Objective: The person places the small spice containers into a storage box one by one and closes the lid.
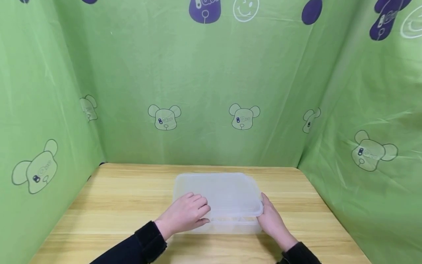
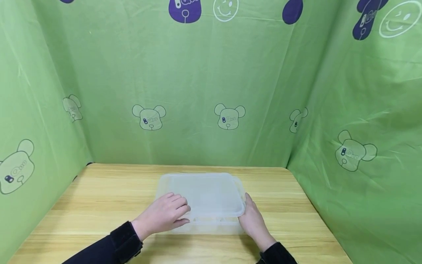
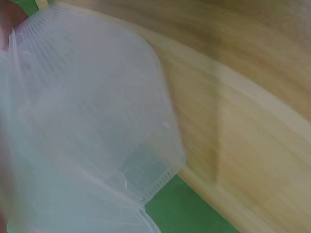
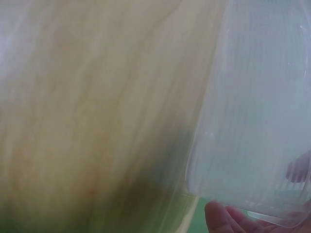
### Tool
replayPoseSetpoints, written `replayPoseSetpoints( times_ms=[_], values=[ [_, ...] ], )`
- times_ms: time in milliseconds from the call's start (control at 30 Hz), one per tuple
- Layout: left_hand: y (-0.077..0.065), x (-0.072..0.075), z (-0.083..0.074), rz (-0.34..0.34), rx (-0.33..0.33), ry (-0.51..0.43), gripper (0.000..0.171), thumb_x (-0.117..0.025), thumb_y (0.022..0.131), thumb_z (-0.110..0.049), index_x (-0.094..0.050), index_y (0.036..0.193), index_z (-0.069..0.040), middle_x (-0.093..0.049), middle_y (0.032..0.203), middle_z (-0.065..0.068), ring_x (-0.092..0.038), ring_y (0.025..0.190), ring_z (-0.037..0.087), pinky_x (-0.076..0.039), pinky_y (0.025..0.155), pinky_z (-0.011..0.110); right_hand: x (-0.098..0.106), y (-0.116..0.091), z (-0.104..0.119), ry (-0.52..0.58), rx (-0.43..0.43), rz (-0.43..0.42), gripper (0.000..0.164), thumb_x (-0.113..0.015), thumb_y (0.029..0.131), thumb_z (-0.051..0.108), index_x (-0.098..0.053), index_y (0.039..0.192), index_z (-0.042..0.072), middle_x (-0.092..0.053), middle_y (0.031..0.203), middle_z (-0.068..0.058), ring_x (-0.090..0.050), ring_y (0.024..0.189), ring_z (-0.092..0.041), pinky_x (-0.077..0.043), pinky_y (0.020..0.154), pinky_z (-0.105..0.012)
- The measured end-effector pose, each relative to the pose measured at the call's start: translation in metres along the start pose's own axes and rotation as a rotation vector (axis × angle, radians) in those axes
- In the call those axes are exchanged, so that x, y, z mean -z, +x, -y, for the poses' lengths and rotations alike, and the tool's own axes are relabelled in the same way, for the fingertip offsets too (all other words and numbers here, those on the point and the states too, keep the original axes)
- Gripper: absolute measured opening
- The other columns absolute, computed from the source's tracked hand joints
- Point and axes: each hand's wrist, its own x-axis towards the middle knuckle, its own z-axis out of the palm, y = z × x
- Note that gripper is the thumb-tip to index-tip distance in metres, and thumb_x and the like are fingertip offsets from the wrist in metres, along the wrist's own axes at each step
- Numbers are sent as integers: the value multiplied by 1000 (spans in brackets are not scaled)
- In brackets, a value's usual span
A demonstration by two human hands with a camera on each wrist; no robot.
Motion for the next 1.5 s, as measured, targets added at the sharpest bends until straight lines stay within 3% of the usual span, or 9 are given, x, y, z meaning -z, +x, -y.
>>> replayPoseSetpoints(
  times_ms=[133, 267, 433, 533, 767, 900, 1033, 1267, 1500],
  values=[
    [-1, 0, 1, 2, 20, -50, 28, -71, 89, -45, -63, 90, -19, -55, 85, -8, -52, 77, 11, -43, 68, 25, 1, 0, 1, 5, -24, 4, 65, -38, 108, 26, -14, 151, -15, -23, 154, -37, -25, 142, -50, -21, 116, -58],
    [-4, 0, 4, 16, 112, -109, 18, -72, 90, -35, -65, 93, -18, -57, 88, -7, -56, 79, 10, -49, 70, 26, 2, 0, 4, 21, -51, 17, 66, -40, 107, 26, -13, 152, -14, -21, 155, -37, -23, 143, -50, -21, 116, -57],
    [-14, -1, 10, 68, 346, -172, 11, -69, 92, -24, -67, 97, -15, -61, 91, -4, -59, 81, 13, -52, 70, 30, 2, 0, 3, 33, -58, 21, 67, -41, 107, 26, -13, 152, -14, -21, 155, -37, -22, 143, -50, -20, 116, -57],
    [-21, 0, 14, 120, 511, -188, 15, -67, 93, -23, -68, 102, -12, -63, 96, -1, -62, 87, 16, -53, 76, 34, 2, 1, 2, 38, -62, 20, 67, -42, 106, 26, -12, 153, -13, -20, 155, -37, -21, 144, -50, -19, 116, -57],
    [-34, 0, 20, 266, 845, -212, 31, -65, 96, -26, -64, 117, -3, -65, 111, 10, -62, 104, 28, -50, 90, 45, 1, 1, -1, 45, -65, 28, 68, -43, 105, 24, -10, 153, -13, -19, 156, -36, -20, 144, -49, -18, 117, -57],
    [-38, -1, 21, 287, 996, -260, 41, -63, 97, -29, -61, 123, 2, -65, 119, 17, -61, 111, 34, -49, 95, 49, 1, 1, -2, 51, -63, 30, 69, -43, 105, 24, -10, 154, -12, -18, 156, -36, -20, 144, -49, -18, 117, -57],
    [-42, -5, 22, 262, 1043, -263, 41, -62, 96, -27, -63, 121, 5, -68, 116, 20, -64, 107, 37, -51, 92, 51, 1, 1, -1, 54, -68, 35, 69, -42, 106, 25, -9, 154, -12, -18, 157, -36, -19, 145, -49, -17, 117, -57],
    [-45, -8, 21, 227, 1021, -249, 35, -64, 95, -23, -67, 115, 5, -71, 109, 20, -68, 98, 37, -54, 85, 50, 1, 2, 0, 49, -71, 38, 69, -44, 105, 23, -10, 154, -12, -17, 157, -35, -19, 144, -49, -18, 116, -58],
    [-45, -6, 19, 218, 1040, -271, 36, -63, 94, -22, -67, 116, 6, -71, 107, 20, -68, 96, 37, -55, 83, 50, 4, 1, -1, 52, -47, 55, 65, -42, 105, 17, -10, 153, -13, -16, 157, -36, -18, 145, -49, -17, 117, -58]
  ],
)
